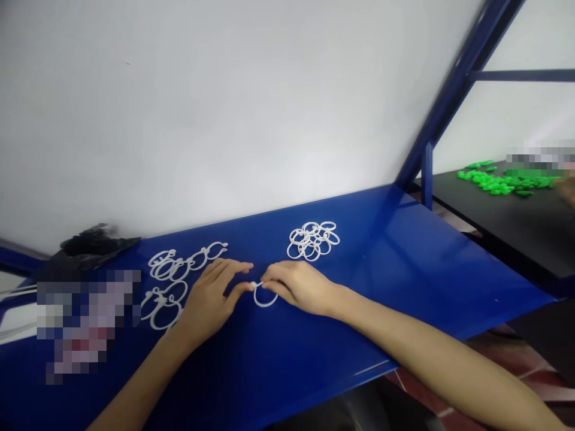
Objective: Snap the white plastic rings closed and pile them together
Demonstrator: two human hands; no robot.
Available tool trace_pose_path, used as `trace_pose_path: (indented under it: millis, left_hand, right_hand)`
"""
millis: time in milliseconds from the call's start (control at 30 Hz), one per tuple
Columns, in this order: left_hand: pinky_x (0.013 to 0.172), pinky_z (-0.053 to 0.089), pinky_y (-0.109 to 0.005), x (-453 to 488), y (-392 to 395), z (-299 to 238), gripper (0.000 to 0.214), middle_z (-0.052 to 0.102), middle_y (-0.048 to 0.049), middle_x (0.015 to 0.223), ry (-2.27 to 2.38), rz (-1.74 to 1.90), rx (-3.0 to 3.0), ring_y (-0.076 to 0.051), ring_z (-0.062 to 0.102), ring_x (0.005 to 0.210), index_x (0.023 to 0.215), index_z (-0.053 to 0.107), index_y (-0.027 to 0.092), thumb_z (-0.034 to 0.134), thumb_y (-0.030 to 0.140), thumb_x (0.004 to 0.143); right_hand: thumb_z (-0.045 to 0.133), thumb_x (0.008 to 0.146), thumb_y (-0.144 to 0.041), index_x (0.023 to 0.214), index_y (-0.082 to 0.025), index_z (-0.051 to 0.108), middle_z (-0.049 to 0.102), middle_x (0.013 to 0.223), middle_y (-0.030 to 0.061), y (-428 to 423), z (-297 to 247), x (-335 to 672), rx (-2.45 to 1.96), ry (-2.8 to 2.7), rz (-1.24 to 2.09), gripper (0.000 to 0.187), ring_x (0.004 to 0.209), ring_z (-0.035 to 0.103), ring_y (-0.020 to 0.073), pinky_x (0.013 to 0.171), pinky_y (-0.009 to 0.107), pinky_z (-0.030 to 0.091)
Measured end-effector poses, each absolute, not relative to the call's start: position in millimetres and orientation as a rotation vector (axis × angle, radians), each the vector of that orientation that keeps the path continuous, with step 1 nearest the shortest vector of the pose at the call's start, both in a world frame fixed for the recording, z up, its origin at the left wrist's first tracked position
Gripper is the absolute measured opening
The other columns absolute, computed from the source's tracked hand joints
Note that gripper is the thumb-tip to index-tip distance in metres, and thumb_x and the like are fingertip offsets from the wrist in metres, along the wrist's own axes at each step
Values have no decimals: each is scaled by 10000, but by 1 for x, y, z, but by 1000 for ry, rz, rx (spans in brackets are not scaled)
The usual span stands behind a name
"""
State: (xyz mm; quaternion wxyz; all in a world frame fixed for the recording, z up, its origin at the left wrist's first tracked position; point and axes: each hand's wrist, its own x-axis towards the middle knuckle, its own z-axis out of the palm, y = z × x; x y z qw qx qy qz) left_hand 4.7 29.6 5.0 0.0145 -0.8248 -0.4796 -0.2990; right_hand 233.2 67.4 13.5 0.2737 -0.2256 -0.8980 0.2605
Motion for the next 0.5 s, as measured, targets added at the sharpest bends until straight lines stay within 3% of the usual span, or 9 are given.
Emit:
trace_pose_path:
  millis: [100,167,300,500]
  left_hand:
    - [962,443,-512,-9,39,-3,435,633,-126,1263,-1721,-695,-2332,-329,550,1175,1290,555,209,556,461,934]
    - [985,403,-573,-20,44,-9,482,579,-168,1357,-1823,-581,-2201,-377,496,1247,1356,522,199,495,470,958]
    - [967,380,-602,-30,49,-16,454,666,-163,1224,-1923,-484,-2177,-389,504,1209,1350,539,188,472,422,967]
    - [965,366,-514,-16,42,-9,354,697,-76,1093,-1821,-530,-2435,-297,559,1094,1289,568,231,494,258,944]
  right_hand:
    - [495,1010,-254,1038,-177,645,697,978,69,84,13,240,-715,-2346,497,171,897,656,173,817,318,536]
    - [514,998,-255,1022,-178,660,683,961,71,99,14,248,-854,-2244,351,167,869,645,178,797,325,532]
    - [538,968,-260,1004,-178,698,656,951,75,128,15,271,-1141,-2016,107,183,759,621,167,709,317,524]
    - [549,922,-223,999,-185,699,653,882,54,148,7,293,-1345,-1977,27,173,715,608,172,692,325,503]
